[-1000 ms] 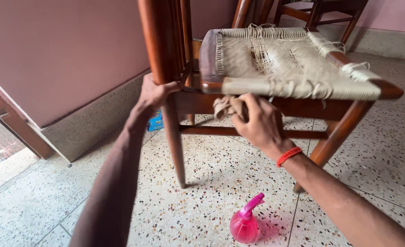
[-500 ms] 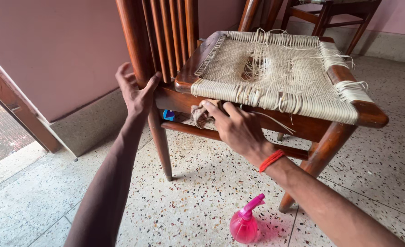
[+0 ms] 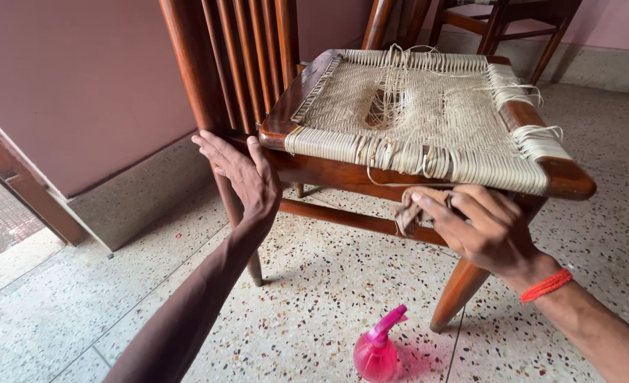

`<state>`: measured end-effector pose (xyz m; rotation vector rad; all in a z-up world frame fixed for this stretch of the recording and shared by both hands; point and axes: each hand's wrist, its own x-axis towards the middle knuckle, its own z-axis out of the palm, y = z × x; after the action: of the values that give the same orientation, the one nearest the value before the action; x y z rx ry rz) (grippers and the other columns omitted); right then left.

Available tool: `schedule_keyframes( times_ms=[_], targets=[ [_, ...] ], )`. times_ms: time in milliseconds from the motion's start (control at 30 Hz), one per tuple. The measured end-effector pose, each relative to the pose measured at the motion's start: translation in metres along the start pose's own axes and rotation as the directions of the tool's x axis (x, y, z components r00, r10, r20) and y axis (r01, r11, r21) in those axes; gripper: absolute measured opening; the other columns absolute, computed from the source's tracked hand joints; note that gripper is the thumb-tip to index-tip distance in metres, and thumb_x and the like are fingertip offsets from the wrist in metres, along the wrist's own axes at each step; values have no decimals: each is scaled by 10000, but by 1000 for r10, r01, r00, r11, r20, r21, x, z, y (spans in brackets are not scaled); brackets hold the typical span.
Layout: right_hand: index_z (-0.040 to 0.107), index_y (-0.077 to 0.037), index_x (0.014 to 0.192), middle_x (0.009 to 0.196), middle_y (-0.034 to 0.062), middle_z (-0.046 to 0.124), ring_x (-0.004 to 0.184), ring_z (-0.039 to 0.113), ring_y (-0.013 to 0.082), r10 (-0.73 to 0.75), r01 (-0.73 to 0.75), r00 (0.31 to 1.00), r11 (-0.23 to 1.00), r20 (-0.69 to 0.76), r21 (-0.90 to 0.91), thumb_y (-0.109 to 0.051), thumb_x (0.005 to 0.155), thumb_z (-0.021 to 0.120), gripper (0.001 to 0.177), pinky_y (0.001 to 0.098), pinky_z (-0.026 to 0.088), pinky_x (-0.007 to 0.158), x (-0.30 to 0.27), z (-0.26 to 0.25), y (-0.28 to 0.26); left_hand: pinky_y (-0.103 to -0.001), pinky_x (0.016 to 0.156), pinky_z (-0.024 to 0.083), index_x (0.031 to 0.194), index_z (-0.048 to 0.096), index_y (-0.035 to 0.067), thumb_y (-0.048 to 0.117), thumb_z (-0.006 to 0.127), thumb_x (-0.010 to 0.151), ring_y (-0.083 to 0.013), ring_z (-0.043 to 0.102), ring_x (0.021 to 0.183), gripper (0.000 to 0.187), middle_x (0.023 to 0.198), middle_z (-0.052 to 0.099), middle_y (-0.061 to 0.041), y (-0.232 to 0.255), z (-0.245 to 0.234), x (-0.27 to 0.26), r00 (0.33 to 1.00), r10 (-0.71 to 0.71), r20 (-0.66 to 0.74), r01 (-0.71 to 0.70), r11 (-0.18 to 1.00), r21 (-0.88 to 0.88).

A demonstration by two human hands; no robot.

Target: The person wipes the wooden legs and frame of a chair using a cloth and a pink spray bottle. They systematically clean each leg and the horizontal supports, occasionally spraying the surface before wiping.

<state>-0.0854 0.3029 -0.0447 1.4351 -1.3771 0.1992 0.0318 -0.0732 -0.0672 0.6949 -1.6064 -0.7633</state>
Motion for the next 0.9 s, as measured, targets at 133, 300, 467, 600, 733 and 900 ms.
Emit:
schedule_keyframes(
  times_ms=[133, 300, 467, 600, 733, 900],
  targets=[
    [737, -145, 1260, 814, -6, 581, 859, 561, 177, -101, 99, 994, 994, 43, 46, -109, 846, 766, 416, 314, 590, 793, -3, 7, 9, -596, 1268, -12, 1624, -145, 68, 459, 383, 1092, -386, -126, 1595, 846, 1706, -211, -205, -12, 13, 24, 995, -96, -8, 96, 995, -13],
    [752, -115, 1195, 816, -21, 567, 846, 536, 163, -125, 126, 992, 992, -30, 24, -164, 879, 768, 321, 314, 551, 756, 7, 24, -1, -585, 1282, -22, 1608, -169, 1, 448, 417, 1144, -442, -162, 1580, 871, 1667, -258, -297, -56, 23, 72, 993, 99, 63, -98, 995, -30],
    [757, -121, 968, 757, -23, 545, 766, 526, 175, -20, 18, 999, 998, -46, -61, -221, 906, 773, 119, 310, 478, 609, -5, 18, -5, -530, 1324, 58, 1629, -112, -25, 405, 472, 1140, -459, -96, 1597, 875, 1677, -185, -330, -84, 21, 103, 968, 190, 164, -185, 982, -45],
    [754, -124, 996, 772, 1, 567, 755, 558, 188, 30, -34, 998, 995, -48, -96, -228, 917, 744, 131, 336, 529, 601, -18, -7, 5, -508, 1303, 125, 1624, -42, -16, 440, 472, 1108, -447, 17, 1594, 860, 1684, -54, -328, -68, 10, 92, 977, 131, 168, -134, 991, 7],
    [784, -101, 1130, 781, -10, 608, 652, 552, 112, 142, -143, 990, 987, -25, -73, -164, 950, 746, 194, 277, 510, 501, -16, -25, 1, -540, 1296, 162, 1625, 182, 0, 432, 404, 1121, -438, 148, 1591, 700, 1687, 110, -326, -27, 1, 66, 991, 130, 39, -128, 991, -49],
    [804, -51, 1109, 726, 5, 663, 489, 528, 68, 202, -197, 979, 965, 14, -171, -157, 933, 784, 206, 214, 417, 341, 17, 0, -22, -560, 1284, 348, 1454, 488, 38, 373, 458, 1127, -383, 418, 1514, 469, 1622, 374, -273, 47, 16, 25, 892, 421, -164, -435, 899, -55]
  ],
)
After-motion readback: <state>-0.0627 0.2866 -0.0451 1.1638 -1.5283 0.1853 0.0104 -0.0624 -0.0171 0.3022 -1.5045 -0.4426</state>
